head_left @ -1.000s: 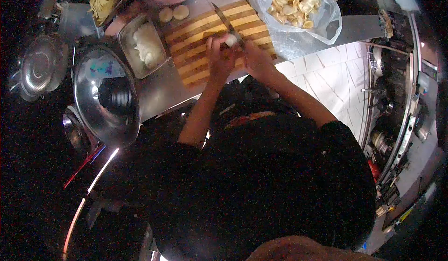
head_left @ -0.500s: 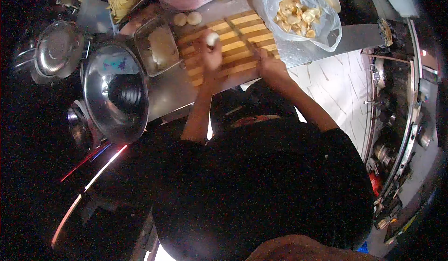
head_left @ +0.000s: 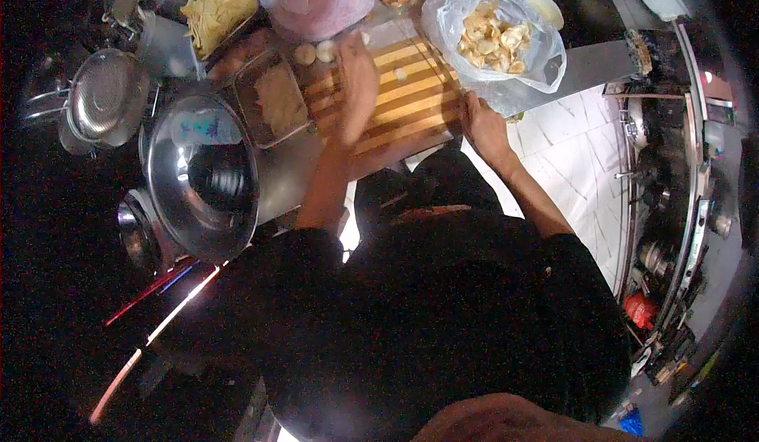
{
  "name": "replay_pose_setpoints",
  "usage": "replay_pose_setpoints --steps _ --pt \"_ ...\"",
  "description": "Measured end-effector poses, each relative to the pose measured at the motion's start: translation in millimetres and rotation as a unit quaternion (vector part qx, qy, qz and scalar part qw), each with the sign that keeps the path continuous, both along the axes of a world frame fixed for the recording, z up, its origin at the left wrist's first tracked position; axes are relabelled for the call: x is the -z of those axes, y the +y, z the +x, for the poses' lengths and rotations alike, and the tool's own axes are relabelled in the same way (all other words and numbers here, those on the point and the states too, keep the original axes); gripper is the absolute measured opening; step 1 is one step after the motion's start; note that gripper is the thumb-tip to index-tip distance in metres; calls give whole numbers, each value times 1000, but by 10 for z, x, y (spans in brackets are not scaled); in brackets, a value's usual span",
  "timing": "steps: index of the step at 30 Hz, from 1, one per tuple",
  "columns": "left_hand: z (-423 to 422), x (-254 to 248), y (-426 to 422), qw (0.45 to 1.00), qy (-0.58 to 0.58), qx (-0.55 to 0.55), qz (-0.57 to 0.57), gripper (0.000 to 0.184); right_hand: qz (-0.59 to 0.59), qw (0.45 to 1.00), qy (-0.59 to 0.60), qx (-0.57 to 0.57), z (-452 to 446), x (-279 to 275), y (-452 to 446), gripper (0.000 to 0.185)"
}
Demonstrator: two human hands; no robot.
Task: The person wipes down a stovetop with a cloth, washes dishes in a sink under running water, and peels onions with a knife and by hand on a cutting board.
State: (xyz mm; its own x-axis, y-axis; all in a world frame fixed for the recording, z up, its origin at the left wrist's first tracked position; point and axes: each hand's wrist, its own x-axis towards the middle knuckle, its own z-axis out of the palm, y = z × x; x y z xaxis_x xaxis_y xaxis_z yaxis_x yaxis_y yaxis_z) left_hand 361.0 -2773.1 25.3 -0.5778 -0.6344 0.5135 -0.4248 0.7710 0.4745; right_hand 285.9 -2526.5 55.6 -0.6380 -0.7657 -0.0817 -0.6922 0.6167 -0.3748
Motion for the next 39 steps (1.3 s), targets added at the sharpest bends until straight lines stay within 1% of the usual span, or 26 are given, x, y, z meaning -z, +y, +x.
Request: replay_pose_setpoints --steps 3,6,8,10,11,12,14,17,18,19,20,21,22,23,24,25,26,27,29,32,33,34,35,37,38,39 --pt "104 3 440 987 -38 149 55 29 26 998 57 2 24 5 1 31" --pt "170 75 601 980 -130 141 50 22 64 990 123 -11 45 74 -79 51" --pt "176 159 543 987 -99 108 67 21 95 987 126 -8 76 61 -215 48" --pt "233 158 410 990 -49 92 91 20 21 998 54 10 102 -75 -399 29" --pt "262 126 345 990 -15 92 107 20 37 999 30 -5 70 97 -458 31" --pt "259 57 319 980 25 89 175 18 -17 1000 25 0 121 68 -514 34" --pt "217 -131 312 942 101 78 312 15 5 995 83 -53 194 -16 -561 32" --pt "1 -625 388 919 131 91 360 14 20 994 70 -85 130 57 -568 32" --pt "-102 -632 366 943 126 112 287 16 23 994 49 -90 83 77 -536 32" --pt "-198 -671 420 927 138 130 322 15 20 996 23 -88 2 88 -433 31" --pt "-309 -930 556 910 150 146 357 15 18 996 -4 -88 -90 -296 -302 30" --pt "-420 -1106 664 891 161 160 392 14 16 995 -32 -89 -207 -501 -164 30" --pt "-590 -1145 708 907 150 170 356 12 25 999 -17 -44 -408 -410 -21 27" --pt "-774 -1251 798 899 163 186 362 12 55 998 -12 20 -632 -777 110 27" --pt "-972 -1393 923 890 175 201 369 11 22 996 71 58 -971 -579 364 20" --pt "-1184 -1472 1026 882 188 215 376 11 -48 994 98 26 -1412 -587 631 17" --pt "-1434 -1459 1092 893 186 225 342 11 -62 985 105 118 -1749 -778 775 17" --pt "-1643 -1501 1200 890 189 234 343 11 -73 982 122 125 -2174 -739 1011 15" --pt "-2127 -1591 1422 886 199 241 342 11 -1 970 169 175 -2900 -828 1291 16" --pt "-2814 -1330 1845 897 187 219 335 10 -147 970 -112 156 -3774 -649 1518 25" --pt "-3076 -1223 2056 892 185 213 353 10 -205 888 -372 174 -3873 -727 1445 37" --pt "-3277 -1174 2318 890 146 198 384 12 -249 805 -509 177 -3874 -845 1355 41" --pt "-3542 -917 2586 926 179 193 270 16 -279 703 -630 177 -3922 -938 1285 45" --pt "-3821 -968 2803 923 203 217 243 19 -319 618 -695 183 -4056 -747 1273 49" --pt "-3788 -1056 2848 938 188 161 243 20 -308 586 -734 151 -4176 -590 1294 48" --pt "-3754 -1147 2888 949 172 107 241 21 -271 626 -718 137 -4278 -679 1256 47"
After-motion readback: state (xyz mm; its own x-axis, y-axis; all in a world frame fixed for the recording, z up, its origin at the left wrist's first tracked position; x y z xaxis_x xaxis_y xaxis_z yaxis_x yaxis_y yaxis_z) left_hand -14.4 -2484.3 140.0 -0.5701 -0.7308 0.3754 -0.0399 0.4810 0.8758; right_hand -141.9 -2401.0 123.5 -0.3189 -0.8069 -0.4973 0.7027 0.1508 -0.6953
